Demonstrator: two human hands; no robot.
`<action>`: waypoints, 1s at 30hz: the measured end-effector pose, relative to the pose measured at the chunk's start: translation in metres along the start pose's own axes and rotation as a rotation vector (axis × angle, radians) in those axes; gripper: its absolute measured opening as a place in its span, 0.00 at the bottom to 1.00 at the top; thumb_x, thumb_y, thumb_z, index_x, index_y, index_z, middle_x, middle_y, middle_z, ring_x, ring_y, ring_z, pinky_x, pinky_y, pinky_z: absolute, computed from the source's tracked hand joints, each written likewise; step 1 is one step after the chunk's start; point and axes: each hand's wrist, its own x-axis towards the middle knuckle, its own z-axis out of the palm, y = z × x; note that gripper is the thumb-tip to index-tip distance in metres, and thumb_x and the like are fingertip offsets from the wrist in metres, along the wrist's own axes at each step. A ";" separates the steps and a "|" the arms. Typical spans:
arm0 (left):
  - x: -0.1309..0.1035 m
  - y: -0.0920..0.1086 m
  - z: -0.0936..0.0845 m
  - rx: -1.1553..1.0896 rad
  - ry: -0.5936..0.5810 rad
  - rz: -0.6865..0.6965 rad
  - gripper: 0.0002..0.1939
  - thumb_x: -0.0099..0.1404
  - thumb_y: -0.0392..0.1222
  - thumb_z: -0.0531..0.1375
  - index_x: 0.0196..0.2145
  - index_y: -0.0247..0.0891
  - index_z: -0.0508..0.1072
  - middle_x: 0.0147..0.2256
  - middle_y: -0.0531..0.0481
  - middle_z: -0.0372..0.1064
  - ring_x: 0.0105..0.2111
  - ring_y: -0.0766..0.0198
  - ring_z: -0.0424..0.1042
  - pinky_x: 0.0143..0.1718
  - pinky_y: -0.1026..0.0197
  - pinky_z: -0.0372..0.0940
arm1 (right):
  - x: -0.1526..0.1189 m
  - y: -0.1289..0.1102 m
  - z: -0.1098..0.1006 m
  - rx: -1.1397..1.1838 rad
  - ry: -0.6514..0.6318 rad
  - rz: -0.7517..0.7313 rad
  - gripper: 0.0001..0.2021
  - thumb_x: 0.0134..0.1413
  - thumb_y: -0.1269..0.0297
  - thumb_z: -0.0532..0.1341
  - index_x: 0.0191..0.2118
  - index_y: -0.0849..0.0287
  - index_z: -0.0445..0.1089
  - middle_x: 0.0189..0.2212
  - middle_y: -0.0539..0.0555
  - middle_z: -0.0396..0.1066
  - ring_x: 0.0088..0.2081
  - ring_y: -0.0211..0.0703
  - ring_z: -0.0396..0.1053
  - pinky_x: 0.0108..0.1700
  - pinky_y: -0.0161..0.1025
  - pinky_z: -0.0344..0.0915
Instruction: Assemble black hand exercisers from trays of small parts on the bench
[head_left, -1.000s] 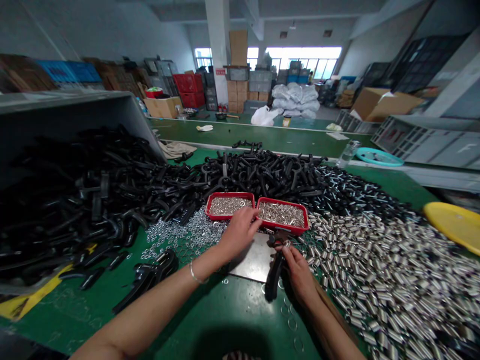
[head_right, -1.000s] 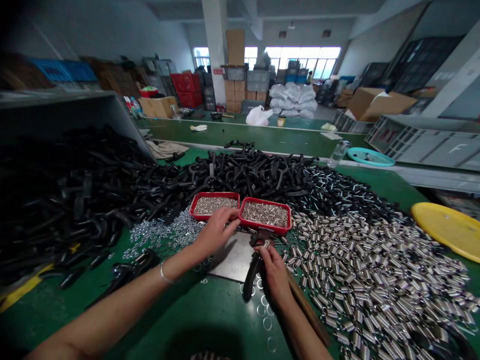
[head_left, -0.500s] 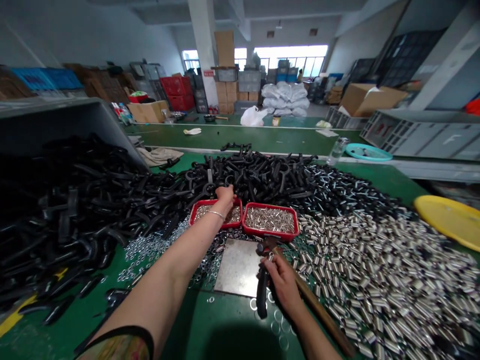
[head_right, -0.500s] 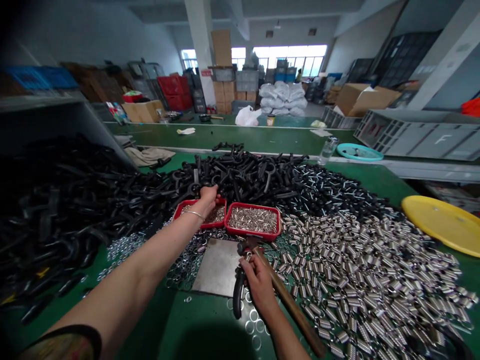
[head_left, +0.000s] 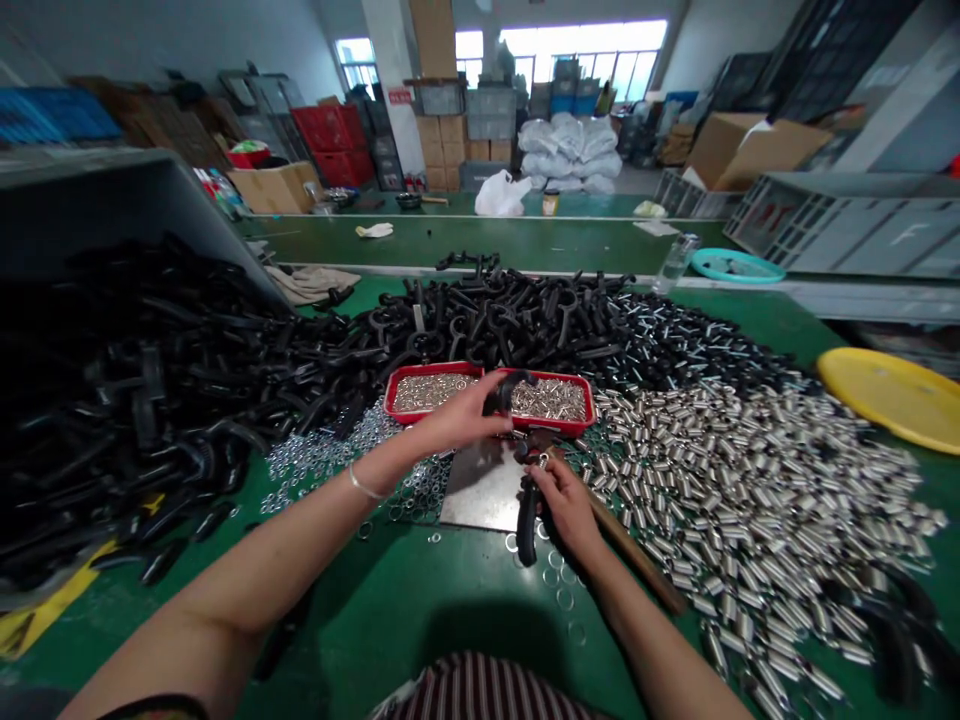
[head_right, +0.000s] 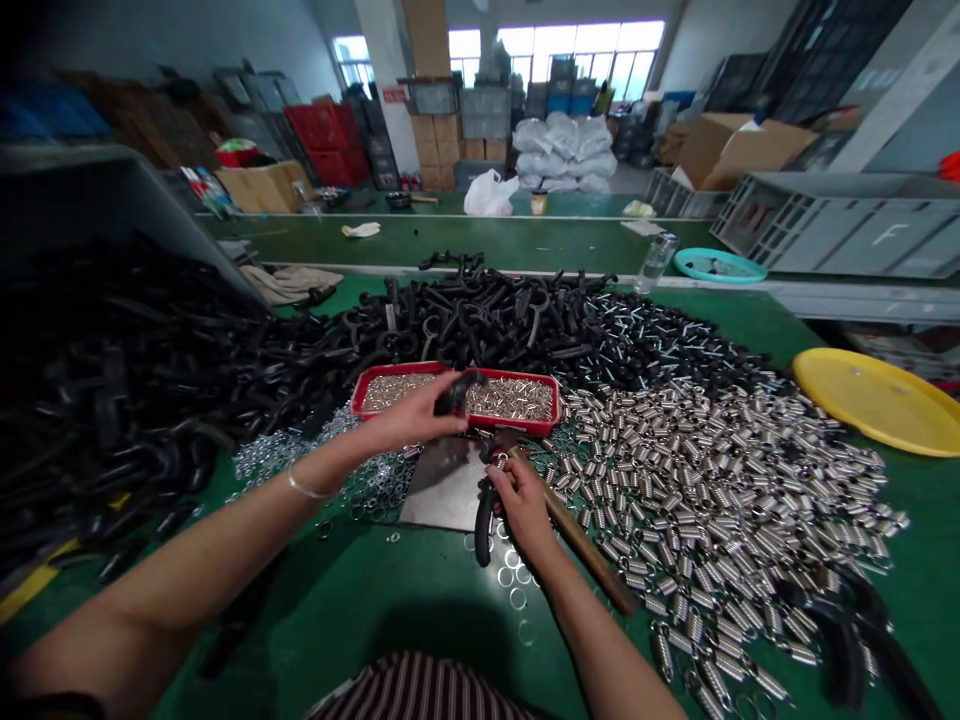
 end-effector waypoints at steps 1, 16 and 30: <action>-0.021 -0.004 0.015 -0.174 -0.142 -0.080 0.23 0.59 0.46 0.66 0.52 0.40 0.71 0.38 0.47 0.73 0.36 0.59 0.74 0.38 0.60 0.69 | -0.001 -0.002 0.000 -0.034 0.006 -0.009 0.20 0.56 0.42 0.60 0.34 0.56 0.65 0.22 0.45 0.60 0.22 0.36 0.58 0.24 0.33 0.59; -0.082 -0.012 0.087 -0.690 0.125 -0.390 0.25 0.67 0.66 0.50 0.43 0.40 0.63 0.18 0.57 0.66 0.11 0.67 0.63 0.12 0.69 0.57 | -0.004 -0.068 0.012 -0.833 -0.002 -0.308 0.13 0.67 0.52 0.51 0.34 0.53 0.62 0.27 0.51 0.69 0.28 0.44 0.67 0.34 0.37 0.56; -0.089 -0.010 0.089 -0.299 0.181 -0.244 0.23 0.73 0.60 0.43 0.48 0.40 0.63 0.16 0.60 0.62 0.11 0.65 0.63 0.14 0.66 0.55 | -0.005 -0.057 0.018 -0.706 -0.023 -0.362 0.14 0.68 0.53 0.51 0.32 0.54 0.59 0.24 0.47 0.62 0.27 0.41 0.64 0.32 0.36 0.56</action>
